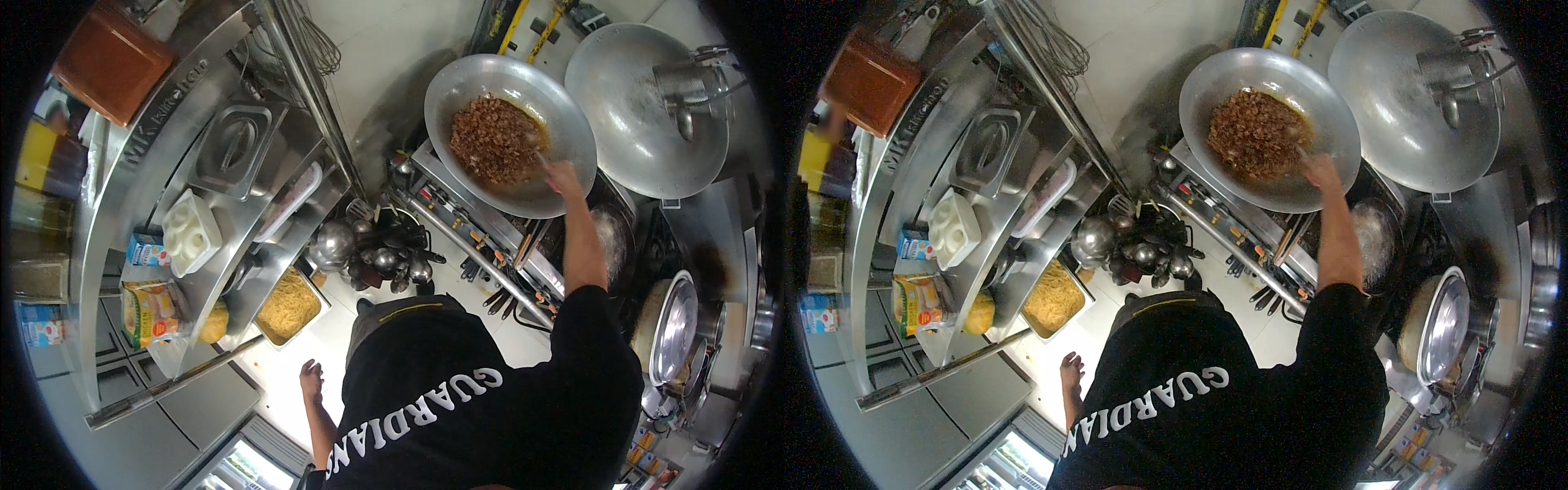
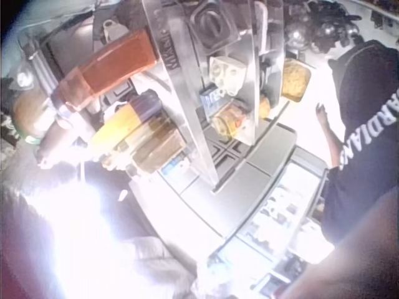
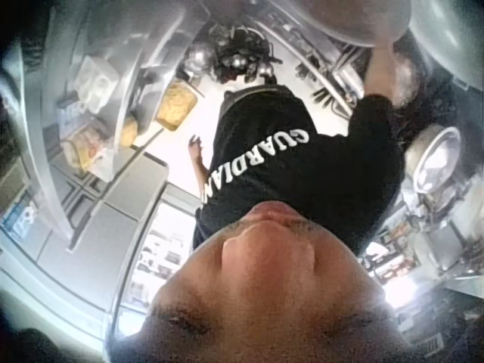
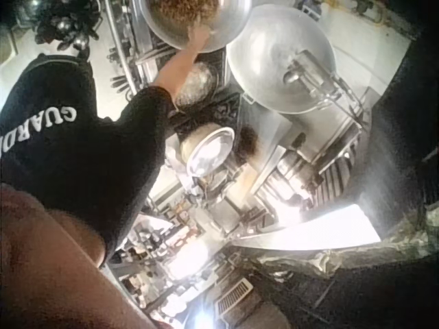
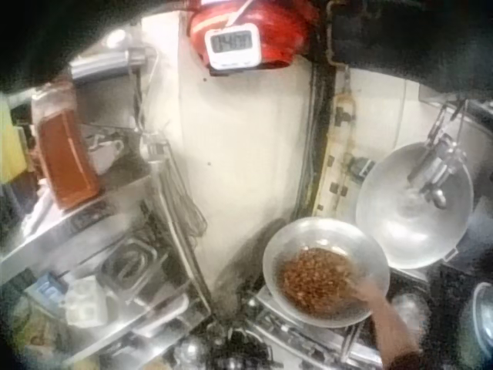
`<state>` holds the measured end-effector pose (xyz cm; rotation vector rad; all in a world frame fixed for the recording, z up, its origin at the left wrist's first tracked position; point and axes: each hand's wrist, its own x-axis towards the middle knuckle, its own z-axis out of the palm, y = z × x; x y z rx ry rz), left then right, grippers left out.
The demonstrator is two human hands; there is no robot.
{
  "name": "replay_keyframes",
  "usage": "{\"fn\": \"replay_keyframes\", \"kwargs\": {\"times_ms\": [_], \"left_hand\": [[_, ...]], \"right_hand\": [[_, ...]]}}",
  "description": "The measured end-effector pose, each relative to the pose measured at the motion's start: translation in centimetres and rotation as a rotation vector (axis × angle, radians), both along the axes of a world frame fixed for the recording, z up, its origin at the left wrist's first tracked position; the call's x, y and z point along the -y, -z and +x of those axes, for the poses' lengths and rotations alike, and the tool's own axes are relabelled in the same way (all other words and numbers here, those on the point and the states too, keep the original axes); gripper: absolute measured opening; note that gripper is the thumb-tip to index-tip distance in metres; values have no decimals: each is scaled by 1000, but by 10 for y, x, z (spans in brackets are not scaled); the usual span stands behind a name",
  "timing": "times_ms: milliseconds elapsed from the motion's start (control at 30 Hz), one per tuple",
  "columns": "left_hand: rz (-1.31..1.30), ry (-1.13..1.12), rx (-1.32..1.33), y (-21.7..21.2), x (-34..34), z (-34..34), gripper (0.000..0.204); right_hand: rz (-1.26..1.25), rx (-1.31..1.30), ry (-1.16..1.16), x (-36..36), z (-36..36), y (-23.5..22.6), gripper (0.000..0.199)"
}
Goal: The person seasons meat in a wok with spice from a container, stirs it with a spatula, and then scoops the cooked meat into a small metal bowl.
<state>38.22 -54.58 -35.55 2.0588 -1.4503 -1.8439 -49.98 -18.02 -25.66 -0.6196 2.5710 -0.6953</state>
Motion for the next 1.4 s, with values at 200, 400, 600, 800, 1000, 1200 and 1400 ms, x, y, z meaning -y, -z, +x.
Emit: {"fn": "replay_keyframes", "kwargs": {"times_ms": [200,400,600,800,1000,1200,1400], "left_hand": [[-54,-27,-3,-8,-7,-7,41],[-41,22,9,0,-7,-3,41],[-58,16,-8,0,8,-8,46],[45,-112,44,15,-26,35,44],[63,-42,1,40,-11,32,42],[-19,22,-66,19,27,-8,42],[8,-4,10,16,9,0,41]], "right_hand": [[-167,170,217,93,77,-78,23],[176,-5,329,39,10,-49,23],[-67,89,125,135,94,-65,20],[86,-333,-151,-11,68,-82,19],[58,-126,-181,-36,43,-35,24],[43,121,107,109,157,-139,24],[278,-398,-283,61,202,-221,29]]}}
